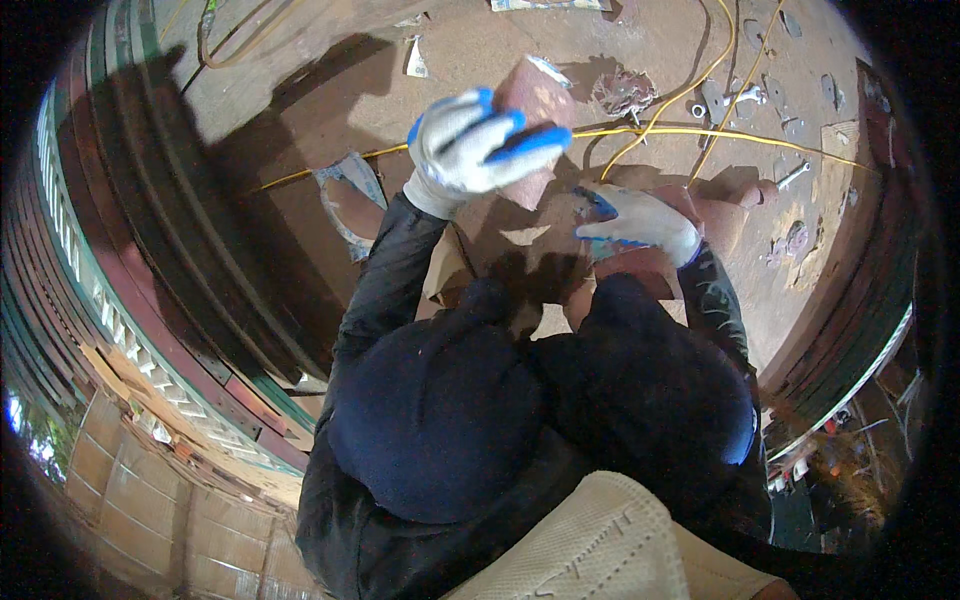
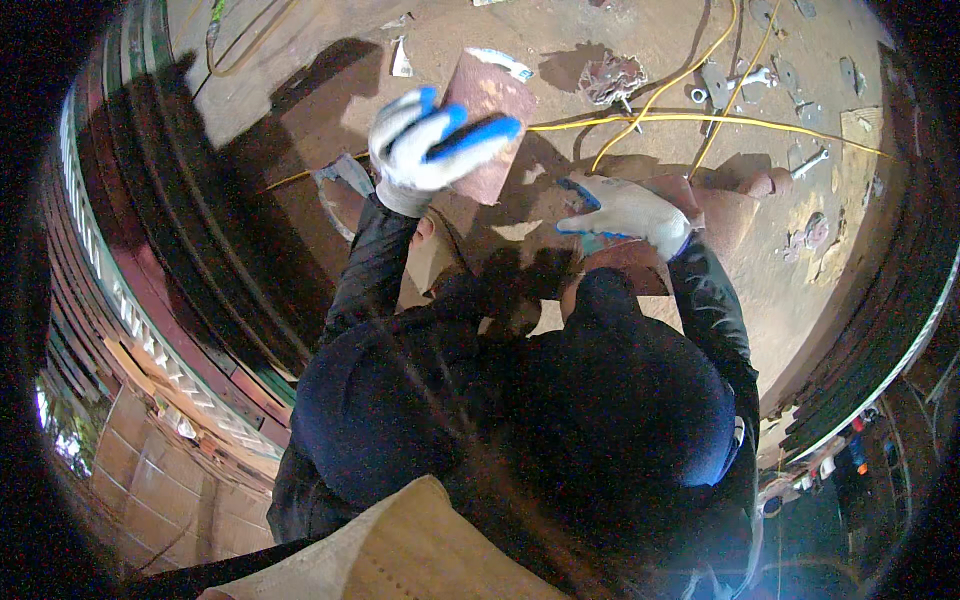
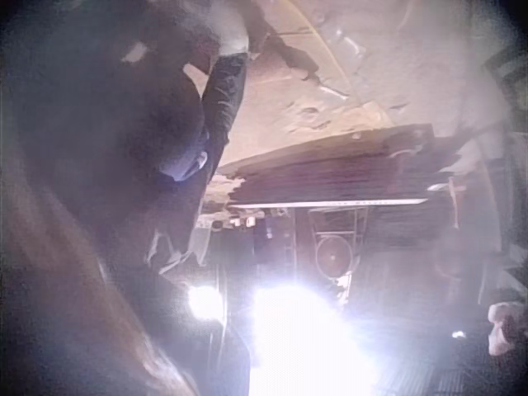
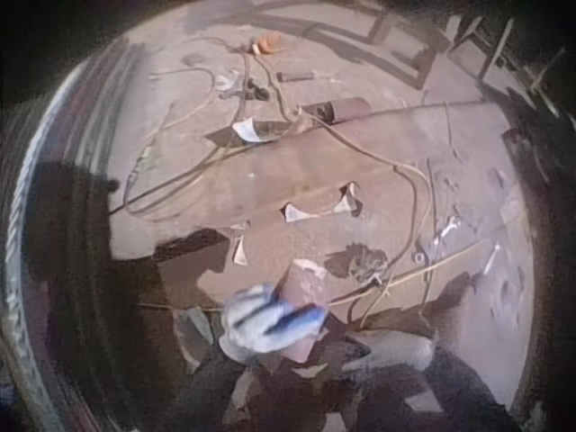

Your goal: The person sands a rectangular wooden piece with sandpaper, flips it to work on different sides, and then adjusts the head-mounted camera. The person also handles a roll of sandpaper and a wooden slatted structure.

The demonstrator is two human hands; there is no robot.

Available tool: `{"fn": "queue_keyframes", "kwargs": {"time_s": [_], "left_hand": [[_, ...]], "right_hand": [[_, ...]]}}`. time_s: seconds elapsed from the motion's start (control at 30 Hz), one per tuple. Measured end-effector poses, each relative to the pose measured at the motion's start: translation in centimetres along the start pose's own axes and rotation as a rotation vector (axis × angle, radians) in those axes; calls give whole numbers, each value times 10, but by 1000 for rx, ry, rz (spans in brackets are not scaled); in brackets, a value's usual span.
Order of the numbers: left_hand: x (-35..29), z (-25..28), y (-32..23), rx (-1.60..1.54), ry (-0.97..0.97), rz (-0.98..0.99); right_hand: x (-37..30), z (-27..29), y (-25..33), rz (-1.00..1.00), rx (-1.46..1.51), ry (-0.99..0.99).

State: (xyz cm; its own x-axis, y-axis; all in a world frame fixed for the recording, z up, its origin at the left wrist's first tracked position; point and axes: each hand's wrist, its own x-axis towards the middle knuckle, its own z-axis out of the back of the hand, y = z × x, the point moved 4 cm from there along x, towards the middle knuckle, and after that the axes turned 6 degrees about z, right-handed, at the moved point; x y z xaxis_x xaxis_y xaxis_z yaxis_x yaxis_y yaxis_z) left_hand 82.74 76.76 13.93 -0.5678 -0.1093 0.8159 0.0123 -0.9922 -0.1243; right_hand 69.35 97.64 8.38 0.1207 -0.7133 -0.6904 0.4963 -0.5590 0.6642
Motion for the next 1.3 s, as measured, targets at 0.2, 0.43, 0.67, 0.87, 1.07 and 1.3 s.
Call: {"fn": "queue_keyframes", "kwargs": {"time_s": [0.2, 0.43, 0.67, 0.87, 1.07, 1.3], "left_hand": [[-11, 19, 5, 250, 186, 53], [-62, -31, -20, 36, 867, 326], [-98, -38, -108, -509, 664, 224], [-111, -86, -142, -765, 709, 214], [-126, -100, -135, -602, 602, -92], [-92, -93, -134, -500, 701, -331]], "right_hand": [[0, -5, 17, 170, -115, 15], [-53, -43, 17, 349, -554, -184], [-39, -36, 19, 293, -409, 61], [-47, -21, 16, -48, -16, -1], [-56, -49, -8, 149, 5, -354], [-70, -95, -35, 338, -855, -835]]}}
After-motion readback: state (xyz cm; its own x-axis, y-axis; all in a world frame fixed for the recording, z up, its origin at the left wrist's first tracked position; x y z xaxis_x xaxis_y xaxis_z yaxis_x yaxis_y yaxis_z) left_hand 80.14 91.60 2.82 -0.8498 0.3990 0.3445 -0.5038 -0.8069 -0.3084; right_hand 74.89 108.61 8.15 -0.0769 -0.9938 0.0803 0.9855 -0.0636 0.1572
